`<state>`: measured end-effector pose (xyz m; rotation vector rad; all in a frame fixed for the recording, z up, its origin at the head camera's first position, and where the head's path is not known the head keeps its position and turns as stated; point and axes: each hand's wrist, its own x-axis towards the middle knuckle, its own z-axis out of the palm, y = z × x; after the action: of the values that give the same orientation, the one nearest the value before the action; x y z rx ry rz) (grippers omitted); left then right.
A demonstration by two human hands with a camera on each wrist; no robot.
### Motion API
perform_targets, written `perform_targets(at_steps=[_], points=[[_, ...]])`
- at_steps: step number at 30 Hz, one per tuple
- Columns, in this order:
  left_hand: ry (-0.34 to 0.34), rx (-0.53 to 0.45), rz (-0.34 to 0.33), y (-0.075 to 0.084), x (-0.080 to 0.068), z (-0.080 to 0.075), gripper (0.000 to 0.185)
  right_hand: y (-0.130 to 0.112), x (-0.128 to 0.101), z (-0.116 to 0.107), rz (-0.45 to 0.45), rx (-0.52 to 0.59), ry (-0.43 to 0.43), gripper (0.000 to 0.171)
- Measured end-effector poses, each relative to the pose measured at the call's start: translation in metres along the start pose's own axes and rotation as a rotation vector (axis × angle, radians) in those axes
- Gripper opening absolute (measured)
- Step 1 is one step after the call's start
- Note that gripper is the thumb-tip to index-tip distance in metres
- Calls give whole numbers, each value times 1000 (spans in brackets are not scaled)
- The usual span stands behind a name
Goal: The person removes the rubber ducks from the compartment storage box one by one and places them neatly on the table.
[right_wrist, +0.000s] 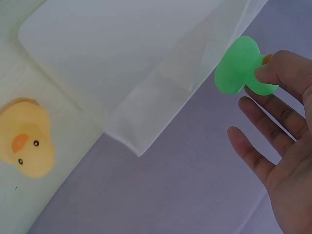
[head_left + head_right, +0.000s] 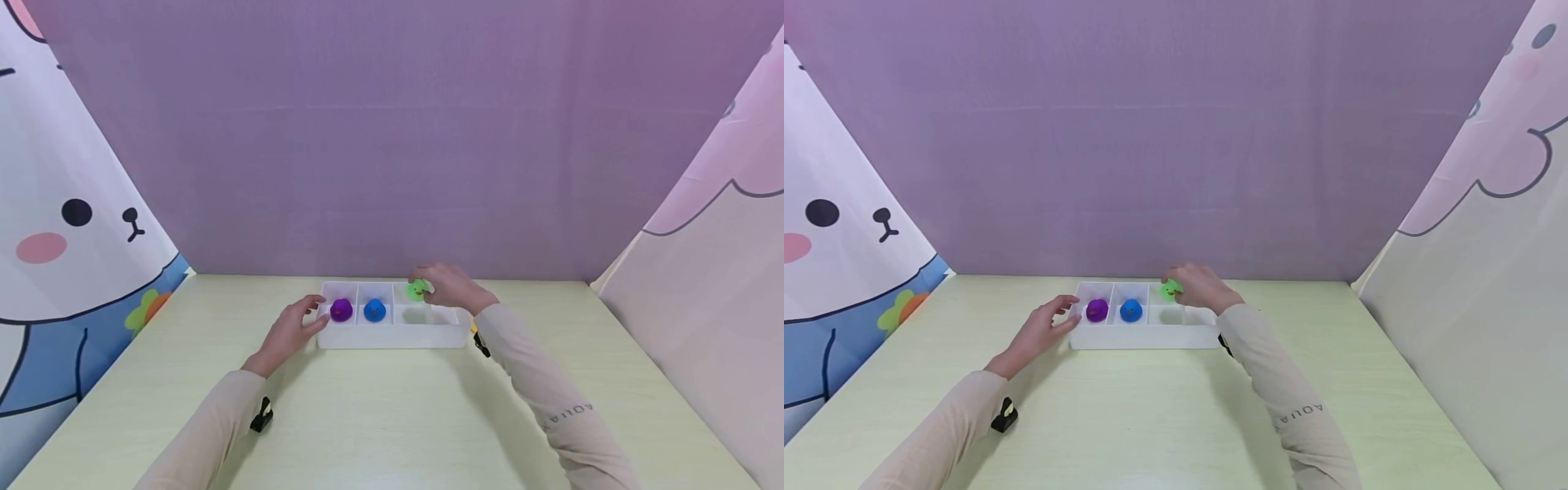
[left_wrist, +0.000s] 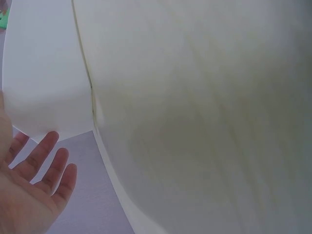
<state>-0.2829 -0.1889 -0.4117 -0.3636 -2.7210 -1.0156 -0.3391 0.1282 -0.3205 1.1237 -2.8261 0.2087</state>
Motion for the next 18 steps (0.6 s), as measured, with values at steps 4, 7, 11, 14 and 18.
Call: perform_targets(at_steps=[4, 7, 11, 14, 18], points=[[2, 1, -1, 0, 0, -1, 44, 5, -5, -2, 6, 3, 2, 33], [3, 3, 4, -1, 0, -1, 44, 9, -10, -3, 12, 7, 7, 34], [2, 0, -1, -2, 1, 0, 44, 16, -17, -5, 20, 7, 16, 35], [4, 0, 0, -2, 0, 0, 44, 21, -23, -6, 40, 0, 14, 34], [7, 4, 12, -2, 0, 0, 45, 28, -33, -9, 67, -9, 8, 34]])
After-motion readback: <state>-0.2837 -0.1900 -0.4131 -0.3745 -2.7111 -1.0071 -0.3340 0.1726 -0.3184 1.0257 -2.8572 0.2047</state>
